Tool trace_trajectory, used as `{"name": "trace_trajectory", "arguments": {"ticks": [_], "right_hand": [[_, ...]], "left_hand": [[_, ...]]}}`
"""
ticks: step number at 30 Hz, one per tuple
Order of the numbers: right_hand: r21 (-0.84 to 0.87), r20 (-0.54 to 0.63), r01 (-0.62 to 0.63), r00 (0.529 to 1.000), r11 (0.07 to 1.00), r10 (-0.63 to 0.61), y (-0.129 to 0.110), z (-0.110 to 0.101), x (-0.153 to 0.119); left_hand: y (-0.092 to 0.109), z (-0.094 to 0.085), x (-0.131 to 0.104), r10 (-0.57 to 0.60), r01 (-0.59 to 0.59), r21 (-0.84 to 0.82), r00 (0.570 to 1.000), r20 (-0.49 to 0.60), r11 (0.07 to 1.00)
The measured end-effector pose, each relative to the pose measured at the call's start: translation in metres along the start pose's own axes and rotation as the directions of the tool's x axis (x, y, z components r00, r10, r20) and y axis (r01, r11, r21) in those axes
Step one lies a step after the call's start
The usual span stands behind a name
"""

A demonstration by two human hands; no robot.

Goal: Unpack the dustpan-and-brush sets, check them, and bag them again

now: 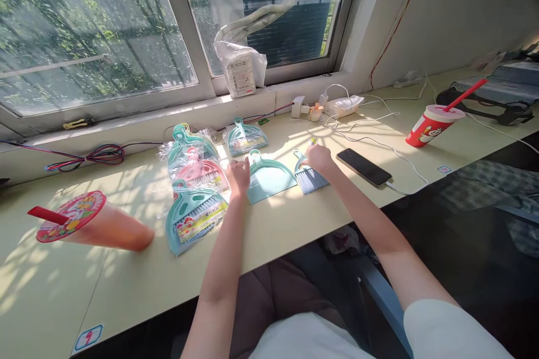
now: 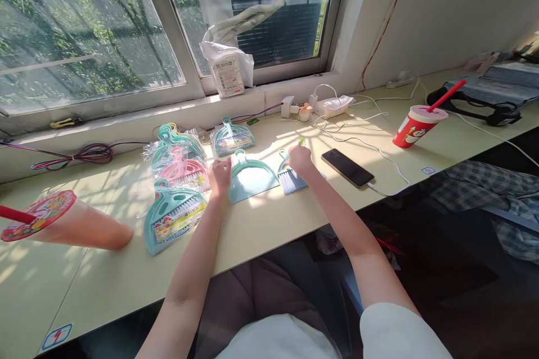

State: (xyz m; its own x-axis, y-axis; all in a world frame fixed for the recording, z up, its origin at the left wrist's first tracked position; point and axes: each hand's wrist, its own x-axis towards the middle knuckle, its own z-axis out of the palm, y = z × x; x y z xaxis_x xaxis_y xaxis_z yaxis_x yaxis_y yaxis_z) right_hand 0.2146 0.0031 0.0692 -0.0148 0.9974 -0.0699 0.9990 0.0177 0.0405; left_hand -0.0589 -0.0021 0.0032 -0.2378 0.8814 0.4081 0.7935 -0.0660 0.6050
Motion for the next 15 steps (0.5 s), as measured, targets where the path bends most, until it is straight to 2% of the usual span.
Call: {"name": "trace_trajectory", "arguments": {"ticks": [4, 6, 11, 15], "right_hand": [[0.086, -0.156, -0.154, 0.974, 0.984, 0.166, 0.008, -0.012, -0.015], [0.105, -0.164, -0.181, 0.967, 0.978, 0.197, 0.011, -0.011, -0.022], [0.048, -0.073, -0.144, 0.986, 0.988, 0.147, 0.007, 0.010, -0.026], [0.001, -0.070, -0.064, 0.996, 0.998, 0.064, -0.001, 0.020, -0.020]], "left_hand": [[-0.004, -0.007, 0.002, -0.123, 0.122, -0.064, 0.992, -0.023, 0.991], [-0.004, -0.009, 0.002, -0.135, 0.134, -0.068, 0.991, -0.018, 0.989], [0.003, -0.007, -0.001, -0.052, 0.049, -0.074, 0.997, -0.050, 0.996], [0.004, -0.003, -0.001, 0.054, -0.048, -0.080, 0.996, 0.067, 0.996]]}}
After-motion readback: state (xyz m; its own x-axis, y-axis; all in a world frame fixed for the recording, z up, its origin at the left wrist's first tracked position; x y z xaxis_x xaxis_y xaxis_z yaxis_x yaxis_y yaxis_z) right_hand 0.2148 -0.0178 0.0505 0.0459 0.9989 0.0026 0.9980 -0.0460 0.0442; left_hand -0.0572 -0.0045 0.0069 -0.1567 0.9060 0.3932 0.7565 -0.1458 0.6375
